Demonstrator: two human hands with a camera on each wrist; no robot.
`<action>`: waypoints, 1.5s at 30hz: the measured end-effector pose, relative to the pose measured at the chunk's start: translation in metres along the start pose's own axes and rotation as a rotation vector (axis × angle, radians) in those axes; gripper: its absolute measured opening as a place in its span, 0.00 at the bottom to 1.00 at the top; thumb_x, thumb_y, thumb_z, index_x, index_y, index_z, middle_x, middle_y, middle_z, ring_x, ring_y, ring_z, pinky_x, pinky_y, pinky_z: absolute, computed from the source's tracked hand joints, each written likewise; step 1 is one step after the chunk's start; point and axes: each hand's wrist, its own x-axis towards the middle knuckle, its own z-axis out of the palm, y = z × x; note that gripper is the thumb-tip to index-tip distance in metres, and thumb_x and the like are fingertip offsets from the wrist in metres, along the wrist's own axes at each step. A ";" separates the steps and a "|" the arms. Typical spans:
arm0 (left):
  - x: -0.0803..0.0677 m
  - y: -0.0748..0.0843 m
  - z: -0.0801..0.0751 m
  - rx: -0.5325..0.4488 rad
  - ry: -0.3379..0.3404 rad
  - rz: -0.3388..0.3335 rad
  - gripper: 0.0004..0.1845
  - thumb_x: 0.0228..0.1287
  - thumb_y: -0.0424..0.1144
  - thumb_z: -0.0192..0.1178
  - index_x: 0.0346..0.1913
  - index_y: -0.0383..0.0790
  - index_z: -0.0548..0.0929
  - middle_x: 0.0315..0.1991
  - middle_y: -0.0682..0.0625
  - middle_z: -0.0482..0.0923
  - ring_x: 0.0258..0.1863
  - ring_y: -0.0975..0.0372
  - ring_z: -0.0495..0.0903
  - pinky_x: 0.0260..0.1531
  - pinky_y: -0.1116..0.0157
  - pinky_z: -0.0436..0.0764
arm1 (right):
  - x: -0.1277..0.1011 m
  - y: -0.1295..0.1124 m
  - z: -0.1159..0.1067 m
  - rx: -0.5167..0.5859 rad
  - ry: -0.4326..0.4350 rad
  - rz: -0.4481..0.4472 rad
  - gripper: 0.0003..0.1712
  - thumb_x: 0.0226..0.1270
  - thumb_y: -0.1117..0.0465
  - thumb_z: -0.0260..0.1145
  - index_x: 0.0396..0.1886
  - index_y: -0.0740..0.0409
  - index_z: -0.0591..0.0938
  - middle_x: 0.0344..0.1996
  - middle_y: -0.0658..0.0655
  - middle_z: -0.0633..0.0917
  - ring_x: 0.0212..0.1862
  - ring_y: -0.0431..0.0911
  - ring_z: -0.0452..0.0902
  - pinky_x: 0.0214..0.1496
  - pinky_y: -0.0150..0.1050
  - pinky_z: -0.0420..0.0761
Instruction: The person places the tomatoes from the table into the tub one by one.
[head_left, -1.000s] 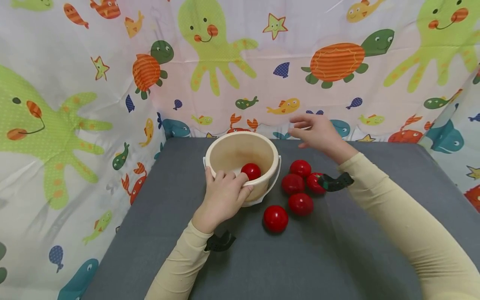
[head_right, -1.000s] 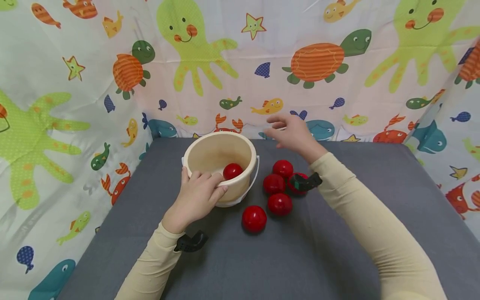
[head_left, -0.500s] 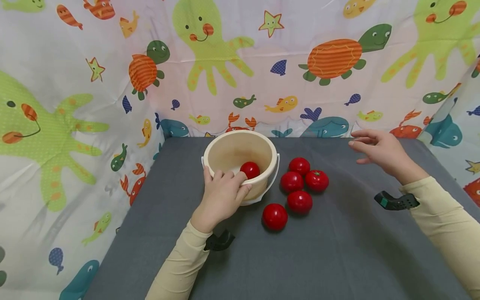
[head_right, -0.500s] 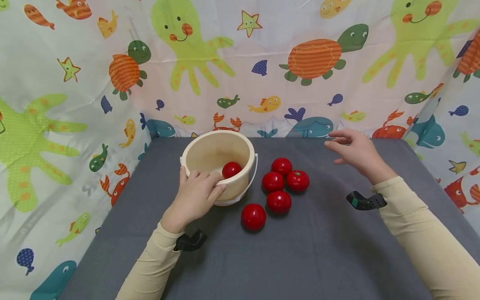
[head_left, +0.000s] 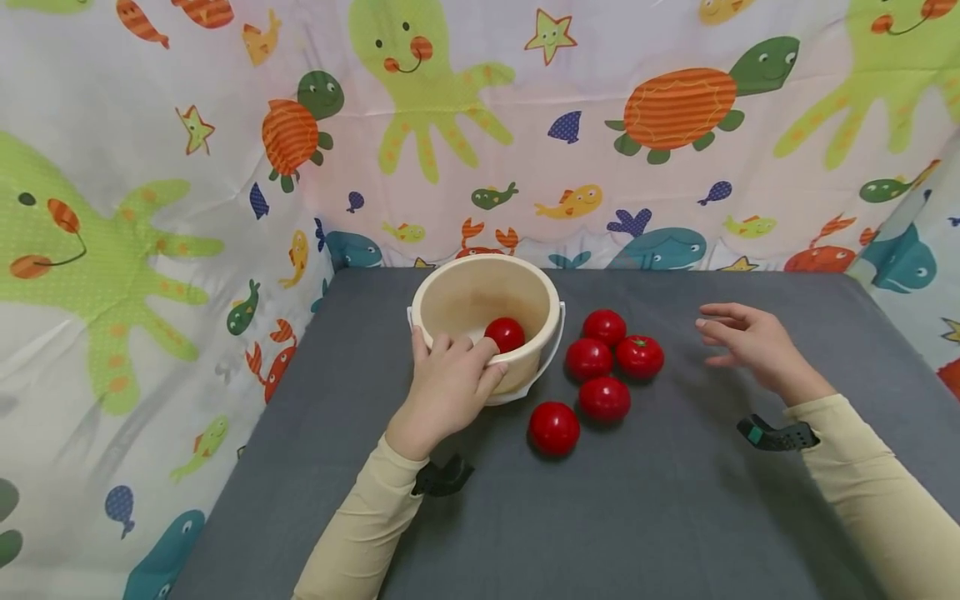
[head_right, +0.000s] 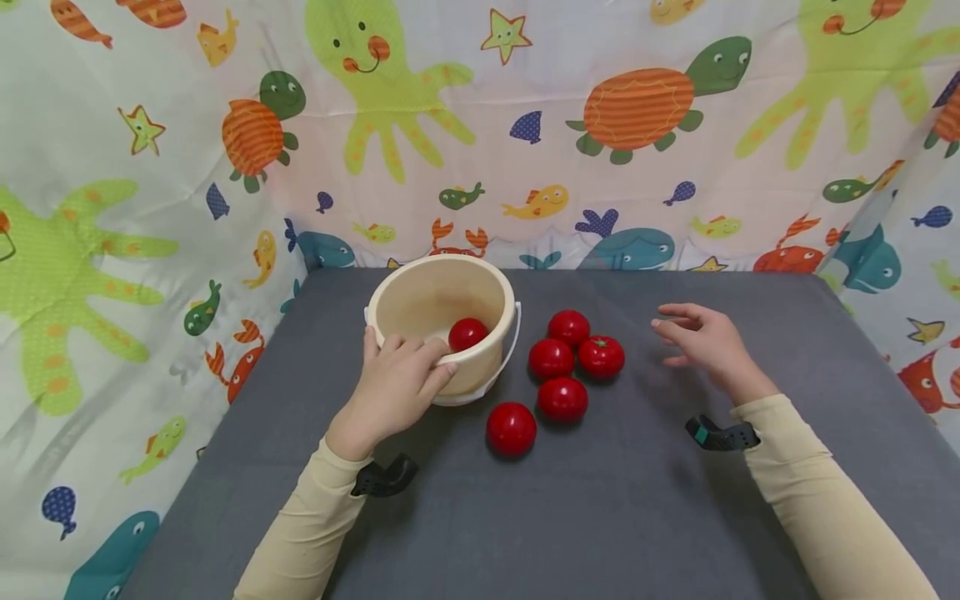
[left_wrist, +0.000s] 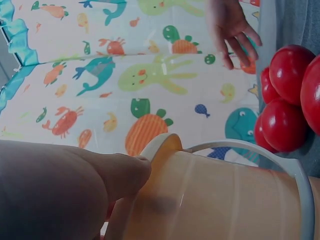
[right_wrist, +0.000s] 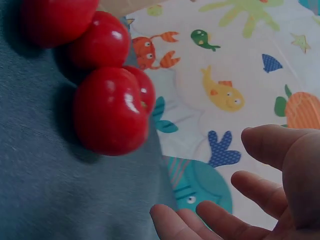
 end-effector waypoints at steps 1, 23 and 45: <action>0.000 0.000 0.000 -0.002 -0.002 -0.001 0.10 0.72 0.50 0.60 0.47 0.49 0.82 0.41 0.46 0.83 0.51 0.47 0.75 0.70 0.25 0.46 | 0.000 0.002 0.003 0.003 -0.005 0.000 0.42 0.77 0.43 0.58 0.77 0.66 0.61 0.45 0.34 0.80 0.39 0.22 0.80 0.48 0.46 0.89; 0.001 0.001 -0.002 0.008 -0.019 -0.016 0.11 0.72 0.50 0.61 0.49 0.50 0.83 0.43 0.45 0.83 0.52 0.47 0.75 0.70 0.26 0.45 | 0.020 0.017 0.066 0.144 -0.037 -0.003 0.37 0.78 0.50 0.59 0.75 0.67 0.64 0.49 0.48 0.83 0.38 0.31 0.82 0.41 0.43 0.90; 0.002 0.001 -0.003 0.005 -0.029 -0.018 0.11 0.72 0.50 0.60 0.49 0.49 0.83 0.44 0.45 0.84 0.51 0.47 0.76 0.70 0.26 0.45 | 0.018 0.016 0.075 0.197 -0.009 -0.001 0.32 0.78 0.56 0.57 0.73 0.70 0.67 0.39 0.34 0.79 0.38 0.32 0.81 0.40 0.41 0.90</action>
